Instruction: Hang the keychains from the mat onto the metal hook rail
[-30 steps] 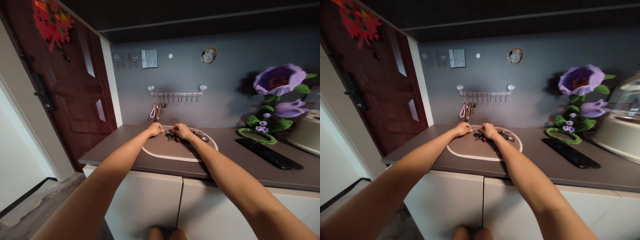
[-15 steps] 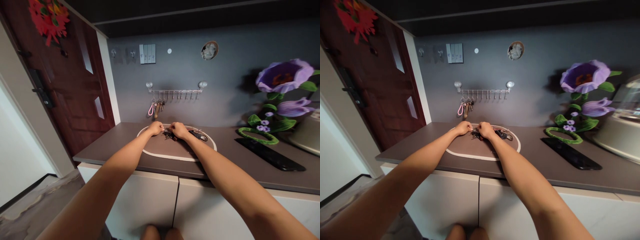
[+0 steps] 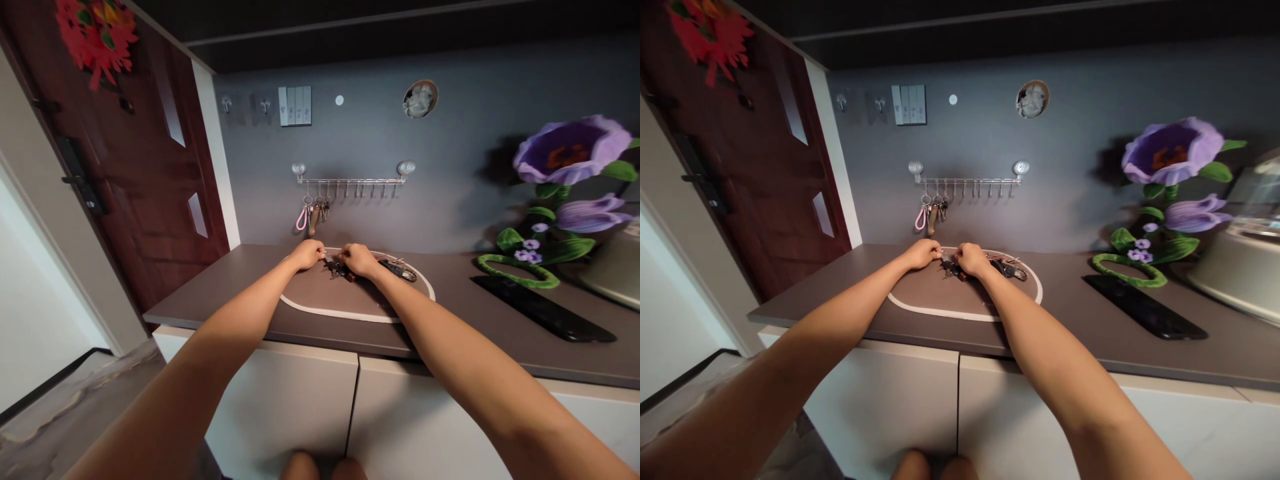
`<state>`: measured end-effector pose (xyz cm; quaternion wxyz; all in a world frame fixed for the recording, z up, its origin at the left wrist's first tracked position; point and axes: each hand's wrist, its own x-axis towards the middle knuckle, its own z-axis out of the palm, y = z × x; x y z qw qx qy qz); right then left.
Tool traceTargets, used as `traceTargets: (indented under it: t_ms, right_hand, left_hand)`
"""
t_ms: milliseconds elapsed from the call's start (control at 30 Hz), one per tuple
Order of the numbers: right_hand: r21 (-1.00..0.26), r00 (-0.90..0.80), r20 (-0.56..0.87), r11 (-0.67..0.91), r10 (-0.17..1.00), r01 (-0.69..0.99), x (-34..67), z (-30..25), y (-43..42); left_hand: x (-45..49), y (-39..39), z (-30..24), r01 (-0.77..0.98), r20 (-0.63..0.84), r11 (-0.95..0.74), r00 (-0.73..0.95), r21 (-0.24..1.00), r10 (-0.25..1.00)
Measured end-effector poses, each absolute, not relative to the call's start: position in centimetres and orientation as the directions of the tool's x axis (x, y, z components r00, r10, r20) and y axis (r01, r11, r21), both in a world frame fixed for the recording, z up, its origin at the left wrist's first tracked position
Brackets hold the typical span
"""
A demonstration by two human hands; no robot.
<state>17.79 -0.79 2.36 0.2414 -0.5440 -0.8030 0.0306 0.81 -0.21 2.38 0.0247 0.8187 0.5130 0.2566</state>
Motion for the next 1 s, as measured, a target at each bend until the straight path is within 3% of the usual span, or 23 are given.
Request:
traceTargets:
  t_ms: [200,367,467,733,1000]
  right_hand:
    - [-0.295,-0.303,0.368,0.419,0.879,0.859,17.8,2.3,-0.7]
    - [-0.275,-0.307,0.361,0.415,0.881,0.867,17.7,2.4,-0.8]
    - [-0.279,-0.313,0.369,0.426,0.875,0.861,17.7,2.5,-0.8]
    - [-0.397,-0.276,0.471,0.480,0.838,0.782,17.4,2.9,-1.2]
    - [-0.612,-0.244,0.538,0.573,0.807,0.545,17.0,3.0,-1.3]
  left_hand:
    - [0.7,-0.2,2.6,0.737,0.398,-0.453,0.267,0.502,0.877]
    - [1.1,-0.6,2.8,0.524,0.273,-0.320,0.168,0.789,0.947]
    - [1.2,-0.8,3.1,0.401,0.217,-0.253,0.134,0.880,0.967]
    - [1.0,-0.8,3.6,0.220,0.187,-0.205,0.101,0.954,0.977]
    - [1.3,-1.7,4.3,0.140,0.195,-0.217,0.156,0.966,0.968]
